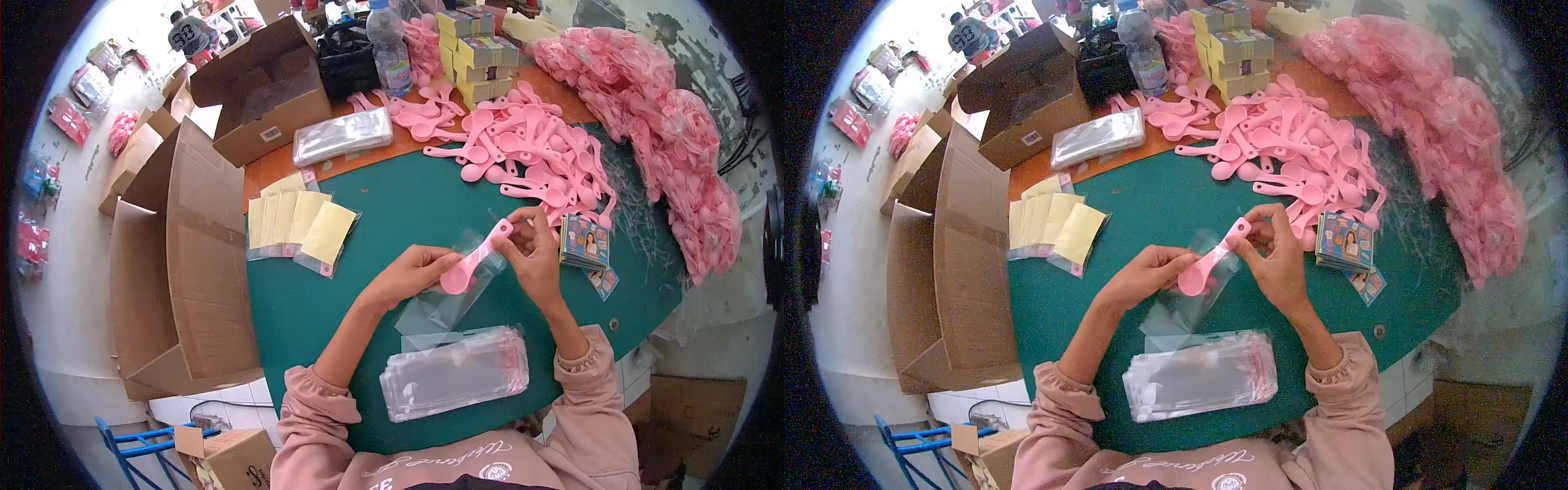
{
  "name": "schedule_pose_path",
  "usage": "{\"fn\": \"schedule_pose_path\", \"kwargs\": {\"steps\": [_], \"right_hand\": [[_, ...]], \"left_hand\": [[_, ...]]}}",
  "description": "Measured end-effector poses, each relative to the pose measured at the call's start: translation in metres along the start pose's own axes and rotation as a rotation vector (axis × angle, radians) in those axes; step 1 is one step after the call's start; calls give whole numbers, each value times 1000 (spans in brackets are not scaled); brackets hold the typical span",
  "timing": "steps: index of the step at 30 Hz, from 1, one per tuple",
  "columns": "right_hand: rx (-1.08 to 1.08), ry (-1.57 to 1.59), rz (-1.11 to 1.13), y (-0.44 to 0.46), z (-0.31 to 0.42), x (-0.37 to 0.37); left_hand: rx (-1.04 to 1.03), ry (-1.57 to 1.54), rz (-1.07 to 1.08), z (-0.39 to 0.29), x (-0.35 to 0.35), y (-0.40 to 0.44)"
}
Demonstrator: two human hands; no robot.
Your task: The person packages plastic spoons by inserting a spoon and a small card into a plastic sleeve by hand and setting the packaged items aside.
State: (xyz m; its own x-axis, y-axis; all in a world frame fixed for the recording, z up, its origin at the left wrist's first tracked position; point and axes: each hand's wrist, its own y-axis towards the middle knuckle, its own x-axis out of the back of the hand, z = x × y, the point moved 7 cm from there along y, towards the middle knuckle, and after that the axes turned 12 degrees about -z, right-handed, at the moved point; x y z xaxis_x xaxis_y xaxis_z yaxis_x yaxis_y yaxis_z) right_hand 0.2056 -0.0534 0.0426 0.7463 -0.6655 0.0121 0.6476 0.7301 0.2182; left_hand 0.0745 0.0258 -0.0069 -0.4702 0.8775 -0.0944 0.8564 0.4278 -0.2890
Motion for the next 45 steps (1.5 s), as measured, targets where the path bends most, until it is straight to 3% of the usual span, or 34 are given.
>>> {"fn": "schedule_pose_path", "kwargs": {"steps": [4, 6, 7, 9, 11, 13, 14, 16, 17, 23, 25, 27, 33, 37, 40, 43, 45], "right_hand": [[153, -178, 147, -8, 10, -11], [611, -336, 364, -24, 38, -31], [609, -339, 363, -21, 46, -23], [312, -529, 243, 3, 41, 20], [46, -729, -229, 23, 24, 105], [144, -1334, -366, 20, 11, 168], [147, -1337, -367, 22, 6, 178], [-107, -1219, -309, 21, -13, 193], [-110, -1220, -308, 20, -14, 194], [145, -1331, -563, 15, 52, 141], [-2, -506, -404, 17, 47, 109], [-16, -294, -226, 14, 36, 72], [-172, -301, 117, -1, 24, 26], [-173, -297, 118, 0, 23, 27], [-78, -262, -54, 6, 34, 42], [-107, -227, -25, 4, 31, 37], [-147, -373, 149, -3, 26, 25]], "left_hand": [[-82, -116, -151, -13, 3, 0], [-104, -82, -235, -21, 7, 0], [-104, -84, -232, -23, 7, -1], [-59, -182, -196, -23, 8, -2], [-54, -172, -190, -23, 10, 0], [-49, -157, -183, -22, 12, 1], [-39, -131, -146, -22, 11, 1], [-24, -105, -107, -21, 7, 3], [-23, -103, -101, -20, 6, 3], [-62, -17, -73, -21, 3, 2], [-55, 4, -64, -18, 2, 2], [-38, 3, -53, -16, 0, 2], [-79, 137, -146, -19, 4, 1], [-118, 106, -155, -19, 2, 2], [-83, 103, -140, -20, 0, 0], [-36, 143, -137, -9, 3, 4], [-106, 143, -118, -11, 0, 4]]}}
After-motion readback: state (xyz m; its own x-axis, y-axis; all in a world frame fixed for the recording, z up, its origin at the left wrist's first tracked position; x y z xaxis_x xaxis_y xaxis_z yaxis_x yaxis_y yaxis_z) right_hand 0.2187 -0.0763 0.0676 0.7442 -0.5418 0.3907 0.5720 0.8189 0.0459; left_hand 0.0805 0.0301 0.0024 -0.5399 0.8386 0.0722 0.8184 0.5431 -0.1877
